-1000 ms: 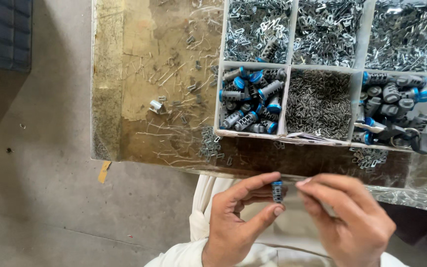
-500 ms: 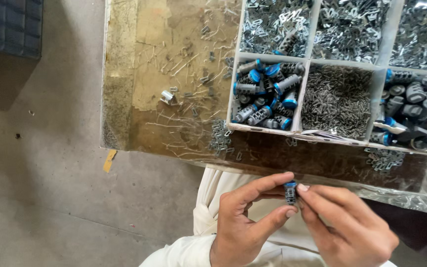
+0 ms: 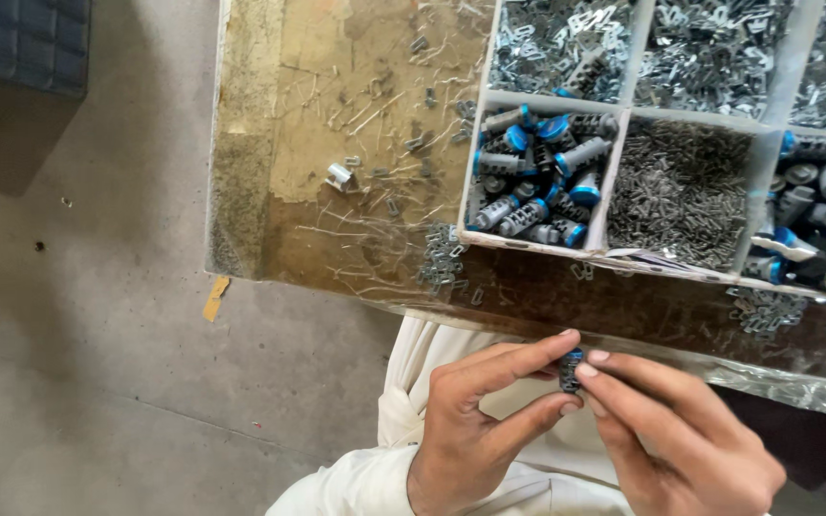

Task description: The person repeatedly picks small metal clips from a compartmentalized tray and attaches them to cylindrical blue-and-silver components. They handle each unit one at a time, rotate it to align the clip, and press it into place before returning to the tray for the next clip.

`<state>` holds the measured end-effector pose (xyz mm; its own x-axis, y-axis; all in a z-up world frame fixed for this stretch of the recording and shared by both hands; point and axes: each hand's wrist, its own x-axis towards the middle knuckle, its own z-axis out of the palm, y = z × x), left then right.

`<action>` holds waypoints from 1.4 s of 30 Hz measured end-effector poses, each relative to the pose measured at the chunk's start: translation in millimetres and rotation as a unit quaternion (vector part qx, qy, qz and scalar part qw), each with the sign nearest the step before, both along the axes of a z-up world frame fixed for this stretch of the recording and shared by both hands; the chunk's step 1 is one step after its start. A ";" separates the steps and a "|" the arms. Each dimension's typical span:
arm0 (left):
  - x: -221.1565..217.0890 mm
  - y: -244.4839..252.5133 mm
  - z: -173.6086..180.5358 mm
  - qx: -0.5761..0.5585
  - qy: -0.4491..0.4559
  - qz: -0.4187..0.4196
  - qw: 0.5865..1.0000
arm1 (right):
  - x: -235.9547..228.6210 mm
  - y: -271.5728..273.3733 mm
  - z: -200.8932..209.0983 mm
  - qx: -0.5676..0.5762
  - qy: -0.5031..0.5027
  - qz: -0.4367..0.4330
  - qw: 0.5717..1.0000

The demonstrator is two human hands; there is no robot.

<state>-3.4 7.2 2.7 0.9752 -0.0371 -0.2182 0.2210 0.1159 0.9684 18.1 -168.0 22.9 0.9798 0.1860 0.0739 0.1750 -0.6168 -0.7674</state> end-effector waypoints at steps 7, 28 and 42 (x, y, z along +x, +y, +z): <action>-11.0 12.9 -11.3 -0.059 0.026 0.083 0.994 | 18.9 23.1 0.4 -0.057 -0.110 0.082 0.989; -1.4 7.9 -3.8 -0.057 0.020 0.027 0.998 | 4.2 16.4 -9.0 0.052 0.008 -0.038 0.998; 2.1 0.0 1.6 -0.045 0.015 -0.007 0.999 | -3.5 1.5 -14.6 0.067 0.005 -0.068 0.995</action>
